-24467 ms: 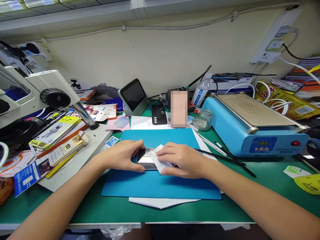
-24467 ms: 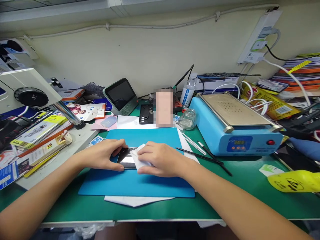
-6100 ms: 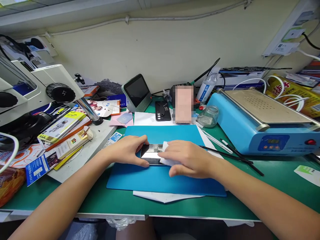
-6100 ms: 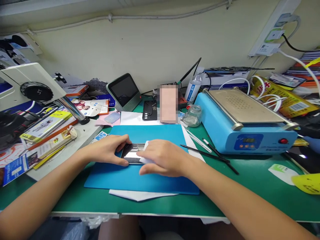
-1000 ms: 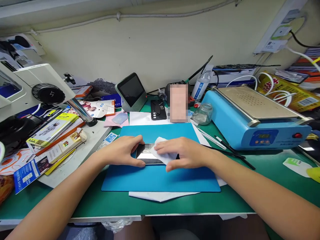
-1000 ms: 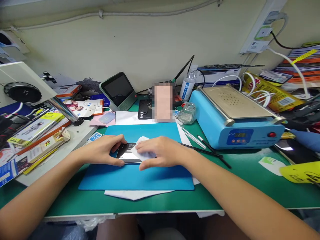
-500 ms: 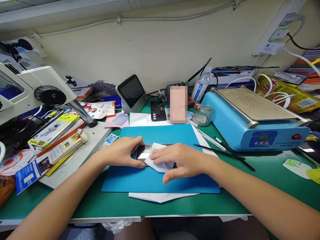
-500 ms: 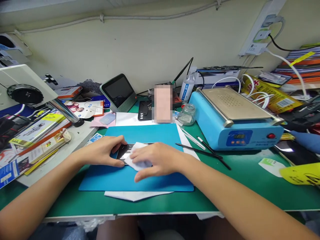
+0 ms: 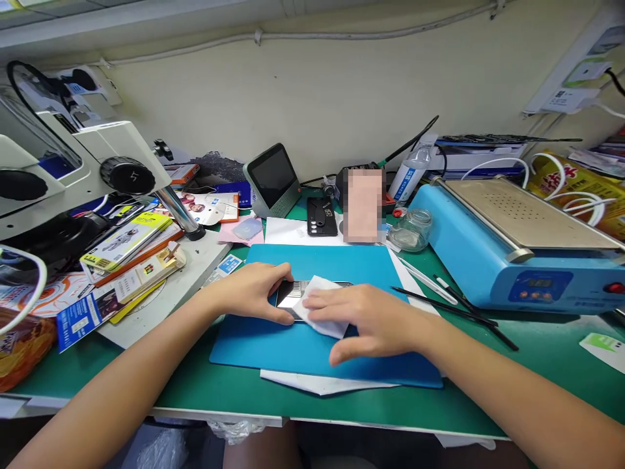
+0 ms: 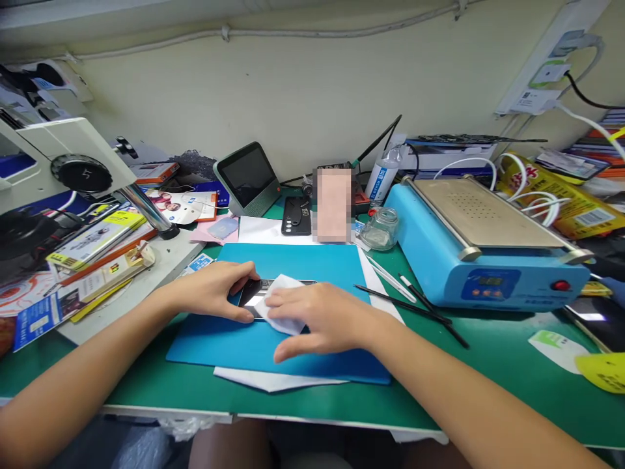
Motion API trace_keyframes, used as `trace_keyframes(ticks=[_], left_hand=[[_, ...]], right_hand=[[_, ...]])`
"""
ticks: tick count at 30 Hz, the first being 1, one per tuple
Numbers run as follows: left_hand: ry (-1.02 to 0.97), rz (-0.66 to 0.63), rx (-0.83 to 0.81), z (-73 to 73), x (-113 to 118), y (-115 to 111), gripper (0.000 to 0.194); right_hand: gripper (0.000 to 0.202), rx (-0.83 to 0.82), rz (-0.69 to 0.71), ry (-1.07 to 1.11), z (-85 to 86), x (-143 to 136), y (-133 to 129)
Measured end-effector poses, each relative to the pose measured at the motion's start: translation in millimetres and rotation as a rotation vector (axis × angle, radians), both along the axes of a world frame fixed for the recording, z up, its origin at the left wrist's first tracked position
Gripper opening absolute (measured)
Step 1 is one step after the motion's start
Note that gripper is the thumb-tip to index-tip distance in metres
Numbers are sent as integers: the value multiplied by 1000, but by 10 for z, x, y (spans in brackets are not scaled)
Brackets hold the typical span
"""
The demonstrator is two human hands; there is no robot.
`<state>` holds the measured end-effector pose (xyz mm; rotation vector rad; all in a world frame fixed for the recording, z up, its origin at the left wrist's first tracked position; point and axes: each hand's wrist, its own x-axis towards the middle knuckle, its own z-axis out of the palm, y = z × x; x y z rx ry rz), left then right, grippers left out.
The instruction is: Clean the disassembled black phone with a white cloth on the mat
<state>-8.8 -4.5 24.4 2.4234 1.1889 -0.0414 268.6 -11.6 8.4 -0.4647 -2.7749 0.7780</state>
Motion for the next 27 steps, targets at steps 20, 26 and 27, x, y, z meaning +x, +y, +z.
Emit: trace_keyframes(ticks=[20, 26, 27], left_hand=[[4, 4, 0, 2, 8, -9, 59], [19, 10, -6, 5, 7, -5, 59], [20, 8, -7, 5, 7, -5, 58]], right_hand=[[67, 89, -24, -48, 49, -59, -67], [64, 133, -137, -36, 31, -32, -23], [65, 149, -147, -21, 22, -29, -23]])
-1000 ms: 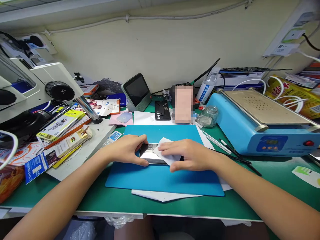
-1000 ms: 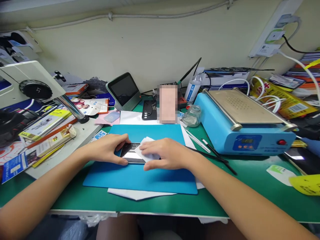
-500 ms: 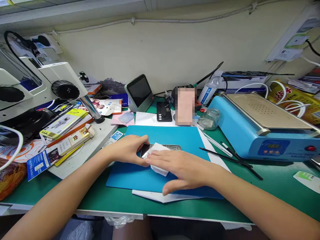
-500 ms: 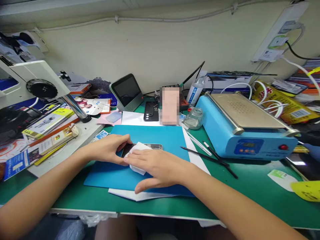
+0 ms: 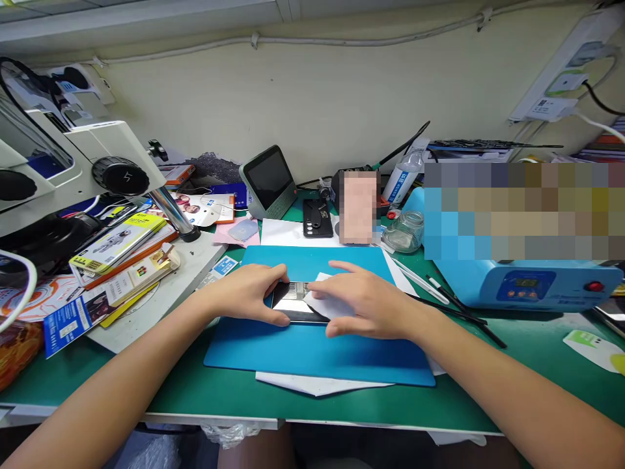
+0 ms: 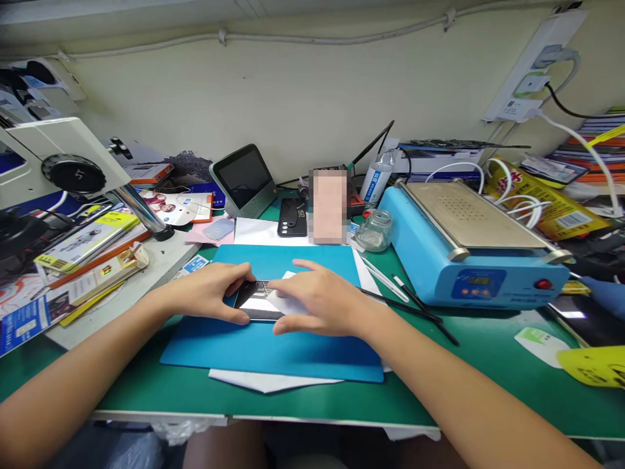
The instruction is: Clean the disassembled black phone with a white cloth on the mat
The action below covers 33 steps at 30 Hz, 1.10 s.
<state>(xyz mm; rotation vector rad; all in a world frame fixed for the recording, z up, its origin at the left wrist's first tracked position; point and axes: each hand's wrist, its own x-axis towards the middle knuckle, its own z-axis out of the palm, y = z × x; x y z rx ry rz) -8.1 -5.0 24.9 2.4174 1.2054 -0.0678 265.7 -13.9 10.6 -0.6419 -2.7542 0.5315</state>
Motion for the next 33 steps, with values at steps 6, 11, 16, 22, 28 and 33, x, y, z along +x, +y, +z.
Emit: trace_keyframes(ticks=[6, 11, 16, 22, 28, 33], left_hand=[[-21, -10, 12, -5, 0, -4, 58], [3, -3, 1, 14, 2, -9, 58], [-10, -4, 14, 3, -3, -3, 59], [-2, -1, -3, 5, 1, -4, 59], [7, 4, -3, 5, -3, -4, 61], [7, -1, 2, 7, -8, 0, 62]], right_hand=[[70, -15, 158, 17, -53, -19, 5], [69, 46, 5, 73, -84, 30, 57], [67, 25, 145, 98, -97, -23, 10], [57, 118, 43, 189, -99, 24, 16], [49, 112, 52, 143, -103, 33, 33], [50, 73, 80, 173, -113, 22, 0]])
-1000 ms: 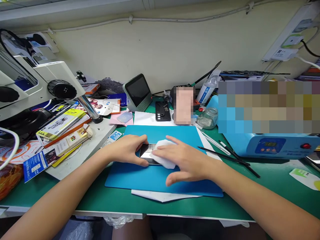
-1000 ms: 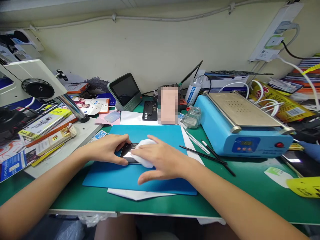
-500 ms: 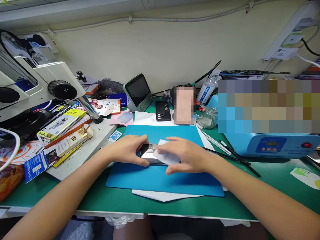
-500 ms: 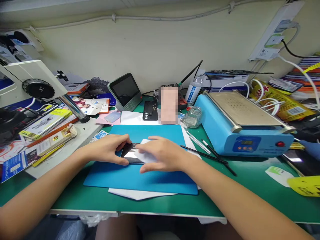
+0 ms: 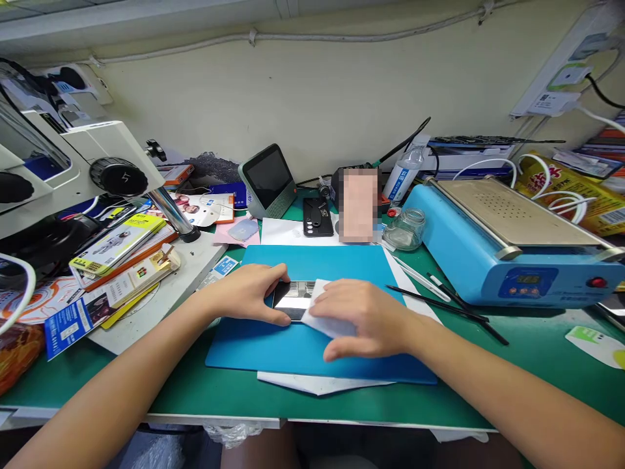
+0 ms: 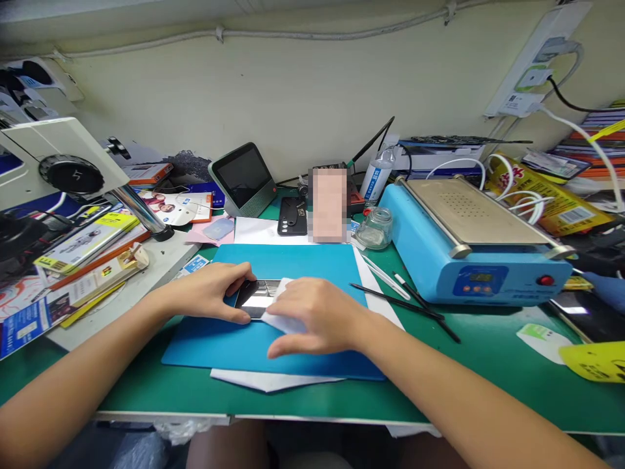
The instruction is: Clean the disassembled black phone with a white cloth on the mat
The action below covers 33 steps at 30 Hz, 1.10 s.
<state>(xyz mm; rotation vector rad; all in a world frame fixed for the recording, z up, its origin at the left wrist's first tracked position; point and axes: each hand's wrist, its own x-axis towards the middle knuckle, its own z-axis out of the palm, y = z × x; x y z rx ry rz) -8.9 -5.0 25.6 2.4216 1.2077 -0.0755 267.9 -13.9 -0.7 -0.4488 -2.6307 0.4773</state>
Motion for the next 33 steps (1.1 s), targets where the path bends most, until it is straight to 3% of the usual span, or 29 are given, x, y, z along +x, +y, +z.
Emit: trace_keyframes(ticks=[2, 7, 12, 17, 22, 27, 31, 33], left_hand=[[-2, -1, 0, 2, 2, 1, 62], [4, 4, -11, 13, 14, -1, 61], [-1, 6, -1, 11, 10, -5, 62], [2, 7, -13, 15, 13, -2, 61], [-11, -1, -5, -3, 5, 0, 61], [-4, 5, -6, -9, 1, -4, 62], [-10, 3, -2, -6, 7, -4, 61], [-9, 4, 1, -4, 8, -4, 61]], right_hand=[[48, -35, 43, -32, 5, -13, 10], [44, -27, -120, 1, 1, 28, 29], [47, -43, 11, -8, -20, 4, -6], [45, -24, -84, 5, 1, 10, 8], [50, 12, 89, -39, -2, -36, -31], [48, 60, -36, -59, 5, -19, -9], [49, 47, 59, -93, 15, -51, -12], [46, 47, 25, -108, 24, -51, 6]])
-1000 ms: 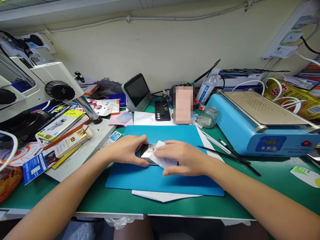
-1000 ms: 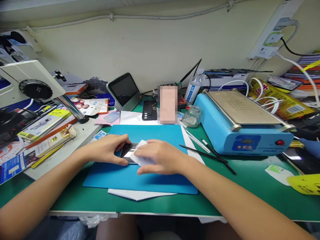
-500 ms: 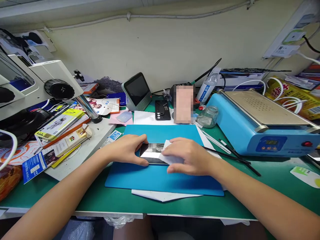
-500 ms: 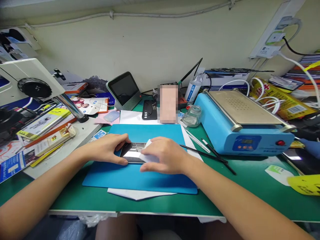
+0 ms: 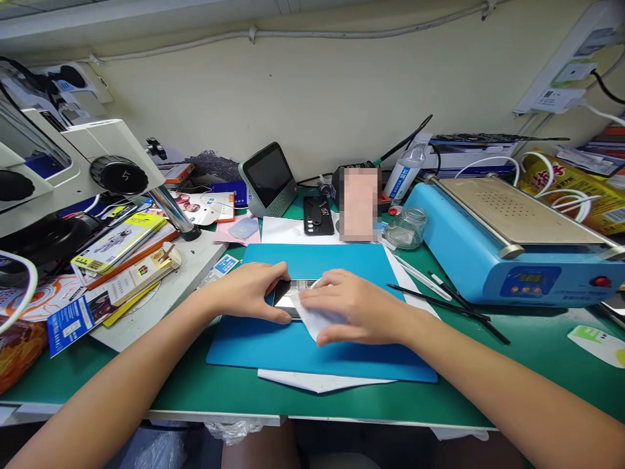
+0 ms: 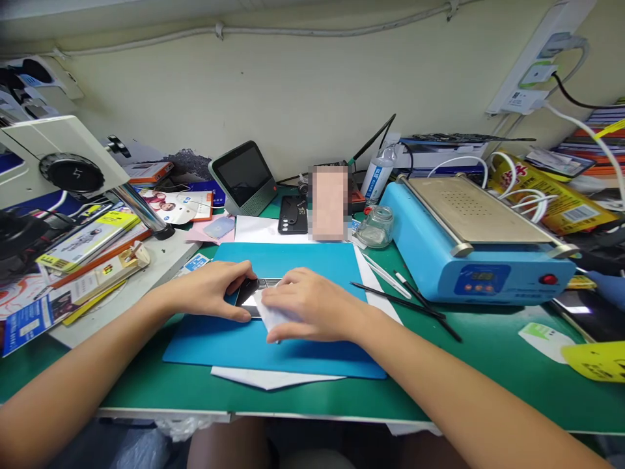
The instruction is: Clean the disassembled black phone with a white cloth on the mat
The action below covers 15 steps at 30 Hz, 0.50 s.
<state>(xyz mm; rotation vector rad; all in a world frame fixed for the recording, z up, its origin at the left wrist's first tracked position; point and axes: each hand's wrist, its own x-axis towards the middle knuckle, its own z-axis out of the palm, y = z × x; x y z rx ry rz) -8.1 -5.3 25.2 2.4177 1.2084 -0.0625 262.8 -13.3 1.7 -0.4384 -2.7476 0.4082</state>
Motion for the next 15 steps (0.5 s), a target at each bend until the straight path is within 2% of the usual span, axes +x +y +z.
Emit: trace_keyframes(ticks=[3, 7, 12, 15], left_hand=[[-1, -1, -1, 0, -3, 1, 60], [-14, -7, 1, -7, -9, 3, 60], [-11, -3, -8, -12, -10, 7, 62], [-7, -3, -6, -6, -6, 5, 61]], right_hand=[[42, 38, -64, 7, 11, 21, 20], [46, 66, -4, -9, 9, 16, 14], [41, 97, -114, -30, 13, 37, 44], [44, 112, -100, -39, 17, 47, 20]])
